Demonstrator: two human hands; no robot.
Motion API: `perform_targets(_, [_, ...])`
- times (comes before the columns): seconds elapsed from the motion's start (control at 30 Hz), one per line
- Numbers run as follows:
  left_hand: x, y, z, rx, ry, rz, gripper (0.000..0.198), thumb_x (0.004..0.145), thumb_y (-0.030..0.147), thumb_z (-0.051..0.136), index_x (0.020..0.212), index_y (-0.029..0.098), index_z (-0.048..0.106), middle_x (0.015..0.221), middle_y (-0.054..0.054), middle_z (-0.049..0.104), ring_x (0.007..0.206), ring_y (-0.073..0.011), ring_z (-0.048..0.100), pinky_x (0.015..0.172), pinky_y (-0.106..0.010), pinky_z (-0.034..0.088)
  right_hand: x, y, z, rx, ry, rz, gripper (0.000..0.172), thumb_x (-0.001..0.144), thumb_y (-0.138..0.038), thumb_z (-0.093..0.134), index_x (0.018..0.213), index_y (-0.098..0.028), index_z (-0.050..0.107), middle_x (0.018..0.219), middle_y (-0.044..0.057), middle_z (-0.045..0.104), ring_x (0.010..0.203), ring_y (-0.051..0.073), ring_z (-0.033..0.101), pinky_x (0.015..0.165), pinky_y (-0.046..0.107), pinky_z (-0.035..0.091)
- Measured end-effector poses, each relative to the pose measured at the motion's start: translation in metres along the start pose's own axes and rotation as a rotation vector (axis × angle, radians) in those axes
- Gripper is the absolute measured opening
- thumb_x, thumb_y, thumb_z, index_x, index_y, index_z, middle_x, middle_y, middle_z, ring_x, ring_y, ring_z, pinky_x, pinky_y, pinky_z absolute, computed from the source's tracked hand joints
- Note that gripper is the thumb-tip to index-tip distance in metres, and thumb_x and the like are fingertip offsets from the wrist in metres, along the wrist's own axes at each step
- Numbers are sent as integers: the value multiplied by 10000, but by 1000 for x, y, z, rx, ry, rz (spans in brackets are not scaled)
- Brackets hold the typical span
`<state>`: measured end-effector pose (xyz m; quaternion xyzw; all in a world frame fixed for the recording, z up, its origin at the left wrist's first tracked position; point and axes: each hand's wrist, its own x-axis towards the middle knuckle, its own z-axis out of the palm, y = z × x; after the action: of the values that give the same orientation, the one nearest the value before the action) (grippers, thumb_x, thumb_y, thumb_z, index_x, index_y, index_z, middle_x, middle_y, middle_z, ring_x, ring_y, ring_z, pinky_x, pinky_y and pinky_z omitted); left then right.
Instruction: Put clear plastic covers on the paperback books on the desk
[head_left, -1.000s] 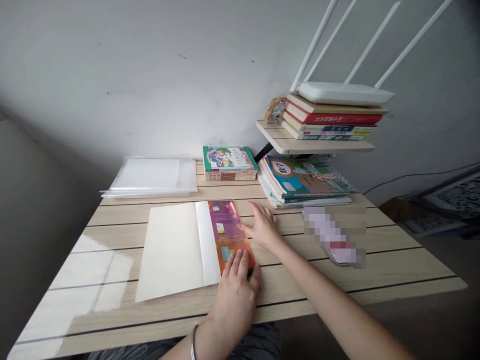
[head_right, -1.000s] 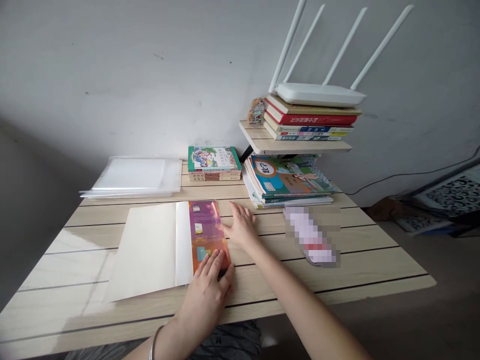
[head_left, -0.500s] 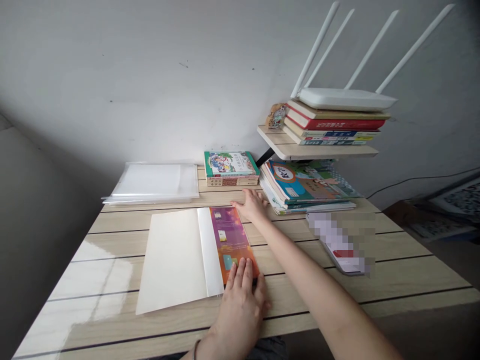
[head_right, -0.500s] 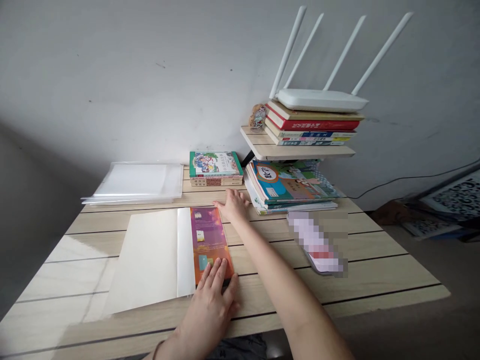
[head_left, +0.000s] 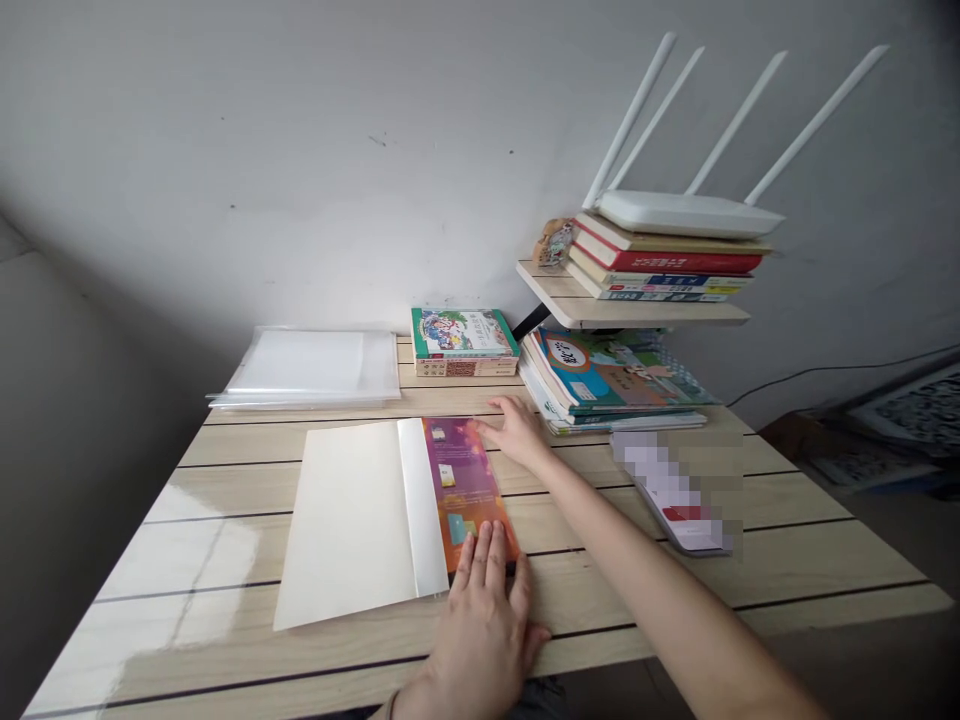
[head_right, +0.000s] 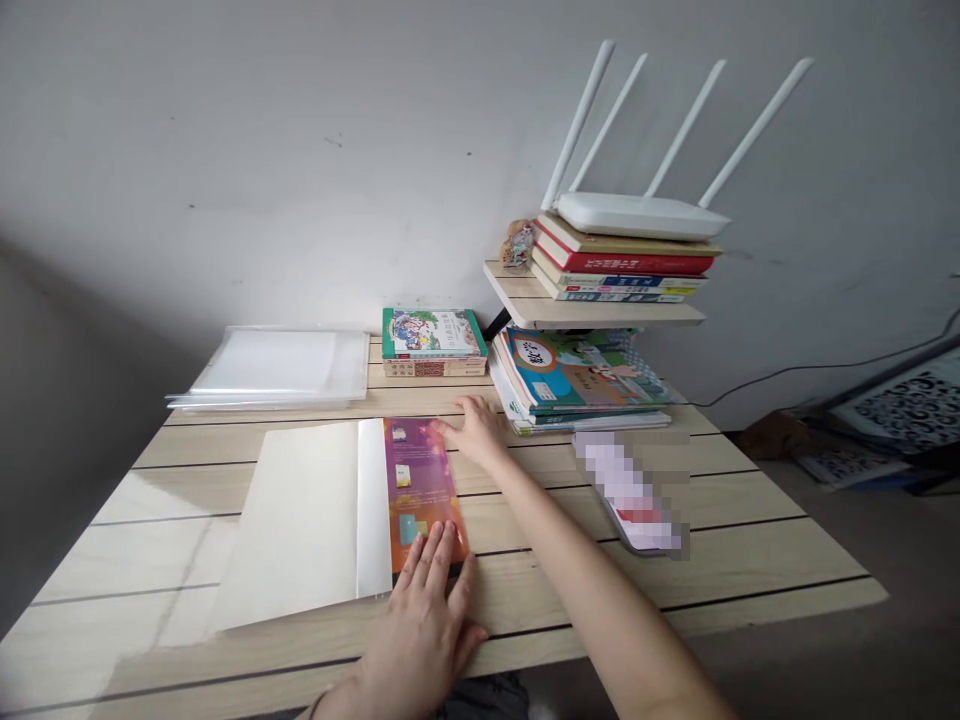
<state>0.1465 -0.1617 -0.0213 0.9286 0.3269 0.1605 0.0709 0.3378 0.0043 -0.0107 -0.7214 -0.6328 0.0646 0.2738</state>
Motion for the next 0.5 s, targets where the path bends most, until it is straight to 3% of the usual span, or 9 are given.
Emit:
perform_targets(0.13, [2, 1, 4, -2, 25, 3, 585, 864, 525, 516, 1287, 121, 529, 1417, -261, 408, 1327, -377, 365, 1028, -511, 397, 1, -6, 2, -103, -28, 164, 496, 657, -593, 691, 974, -223, 598, 1129, 114, 566, 1082, 330, 498, 845, 457, 408])
perform_targets(0.23, [3, 5, -1, 6, 53, 17, 592, 825, 524, 580, 1261, 123, 549, 1398, -247, 445, 1309, -370, 404, 1015, -501, 411, 10, -10, 3, -55, -56, 258, 537, 573, -612, 730, 912, -221, 587, 1123, 116, 553, 1091, 341, 493, 838, 474, 411])
perform_targets(0.3, [-2, 1, -16, -4, 116, 27, 531, 826, 460, 605, 1262, 163, 545, 1389, -205, 475, 1290, -338, 439, 997, -472, 434, 11, -12, 1, 69, -33, 249, 487, 568, -572, 744, 851, -212, 579, 1103, 116, 570, 1087, 335, 506, 852, 472, 414])
perform_targets(0.37, [-15, -14, -40, -14, 228, -25, 423, 866, 334, 555, 1270, 210, 527, 1363, -164, 504, 1252, -292, 482, 969, -446, 457, 3, -11, -3, 210, -6, 218, 382, 658, -534, 681, 814, -205, 567, 1036, 107, 610, 1033, 293, 553, 851, 435, 435])
perform_targets(0.43, [-37, -43, -69, 6, 372, -299, 357, 892, 242, 465, 1241, 220, 533, 1317, -163, 512, 1182, -277, 526, 926, -452, 475, -16, -8, -11, 301, -4, 204, 309, 764, -503, 563, 818, -200, 559, 950, 93, 646, 925, 239, 608, 812, 384, 472])
perform_targets(0.5, [-65, -80, -95, 5, 443, -590, 388, 873, 384, 471, 1196, 184, 550, 1224, -187, 524, 1109, -317, 552, 905, -512, 472, -43, -4, -20, 354, -26, 212, 307, 792, -494, 504, 834, -196, 562, 898, 88, 668, 822, 214, 638, 739, 355, 506])
